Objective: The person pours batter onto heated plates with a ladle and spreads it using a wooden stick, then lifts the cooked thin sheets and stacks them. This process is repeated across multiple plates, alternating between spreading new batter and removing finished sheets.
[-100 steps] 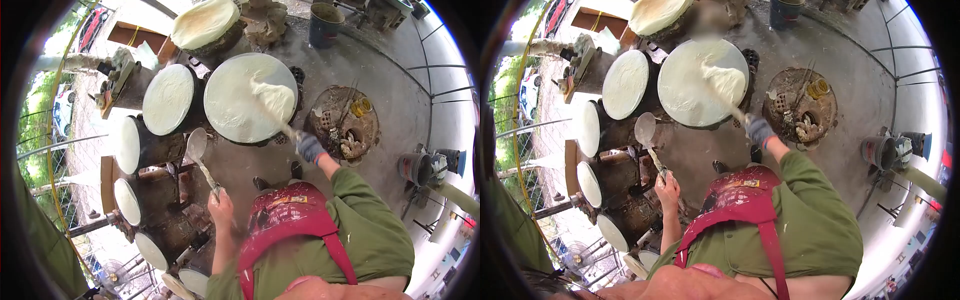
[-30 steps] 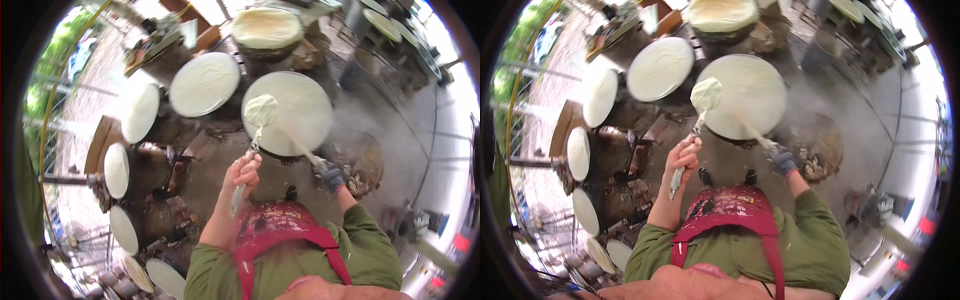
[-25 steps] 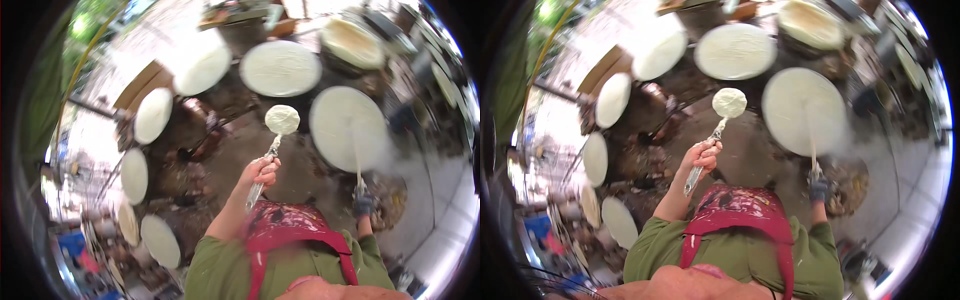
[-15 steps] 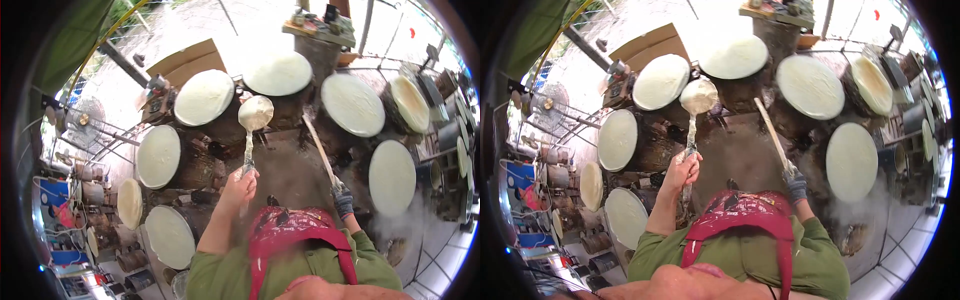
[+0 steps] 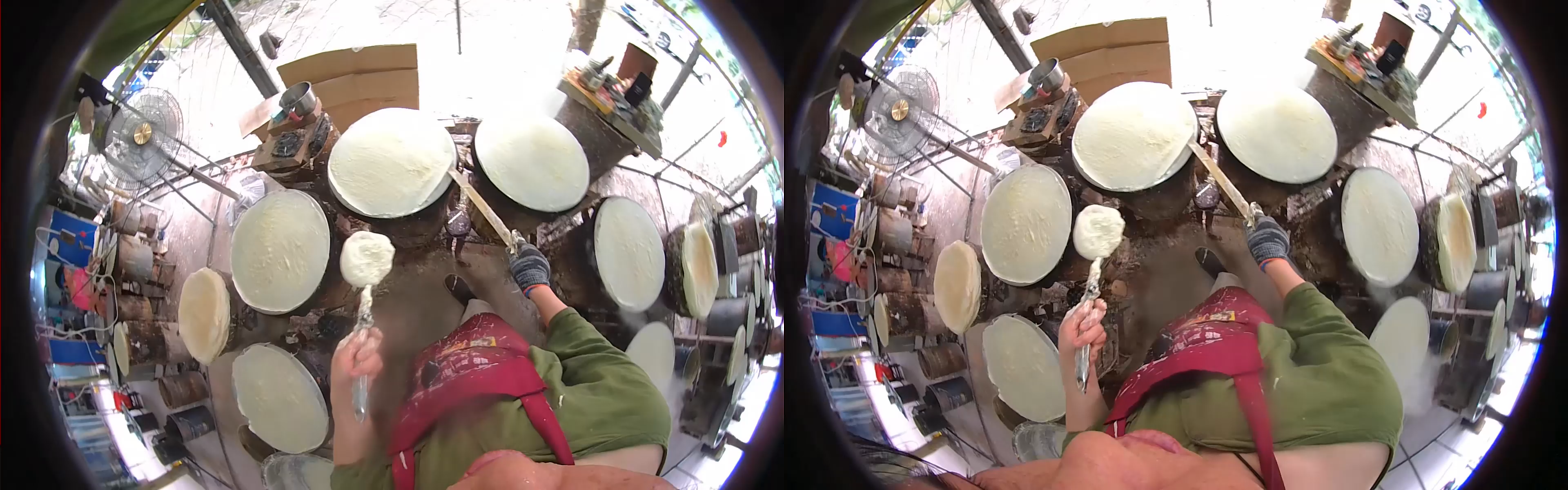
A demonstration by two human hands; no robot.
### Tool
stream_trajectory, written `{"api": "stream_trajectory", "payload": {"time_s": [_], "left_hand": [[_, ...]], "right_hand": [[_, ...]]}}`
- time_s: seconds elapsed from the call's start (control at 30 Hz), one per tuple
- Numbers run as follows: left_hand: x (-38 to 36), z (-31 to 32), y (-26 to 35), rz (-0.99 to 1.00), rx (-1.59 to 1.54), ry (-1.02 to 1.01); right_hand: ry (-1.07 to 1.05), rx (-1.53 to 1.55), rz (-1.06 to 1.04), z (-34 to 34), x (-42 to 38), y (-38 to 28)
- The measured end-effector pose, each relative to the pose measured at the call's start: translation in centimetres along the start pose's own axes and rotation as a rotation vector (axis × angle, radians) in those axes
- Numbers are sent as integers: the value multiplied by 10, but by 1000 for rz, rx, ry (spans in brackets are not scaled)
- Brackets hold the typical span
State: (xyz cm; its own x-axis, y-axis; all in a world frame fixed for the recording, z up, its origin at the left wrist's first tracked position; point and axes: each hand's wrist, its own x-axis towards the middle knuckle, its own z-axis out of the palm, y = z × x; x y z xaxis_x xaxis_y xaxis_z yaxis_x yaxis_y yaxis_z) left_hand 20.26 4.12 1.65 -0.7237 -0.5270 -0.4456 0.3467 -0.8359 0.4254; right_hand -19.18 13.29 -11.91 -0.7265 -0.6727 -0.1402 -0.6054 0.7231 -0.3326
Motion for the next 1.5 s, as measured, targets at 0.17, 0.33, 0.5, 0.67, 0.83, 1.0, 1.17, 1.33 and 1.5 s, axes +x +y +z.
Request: {"api": "stream_trajectory", "payload": {"time_s": [0.17, 0.33, 0.5, 0.67, 0.83, 1.0, 1.17, 1.33, 1.5], "left_hand": [[8, 30, 28, 295, 31, 198], [7, 60, 54, 489, -522, 183], [-12, 58, 51, 727, -623, 194], [-51, 48, 31, 993, -519, 516], [-113, 25, 0, 1096, -623, 520], [-187, 5, -36, 1171, -593, 530], [-284, -31, -90, 1256, -496, 764], [-359, -48, -128, 1303, -535, 804], [-402, -64, -162, 1403, -935, 982]], "right_hand": [[58, 60, -162, 20, 143, -40], [-656, 781, 27, 41, 323, -94], [-480, 562, -147, 30, 399, -186], [-389, 425, -538, 28, 423, -240], [21, 110, -1004, -59, 285, -351], [5, -129, -1268, -91, 94, -434], [-19, -160, -1593, -101, -77, -488], [-160, 90, -1927, -82, -184, -547], [-1157, 326, -1843, -10, -246, -633]]}}
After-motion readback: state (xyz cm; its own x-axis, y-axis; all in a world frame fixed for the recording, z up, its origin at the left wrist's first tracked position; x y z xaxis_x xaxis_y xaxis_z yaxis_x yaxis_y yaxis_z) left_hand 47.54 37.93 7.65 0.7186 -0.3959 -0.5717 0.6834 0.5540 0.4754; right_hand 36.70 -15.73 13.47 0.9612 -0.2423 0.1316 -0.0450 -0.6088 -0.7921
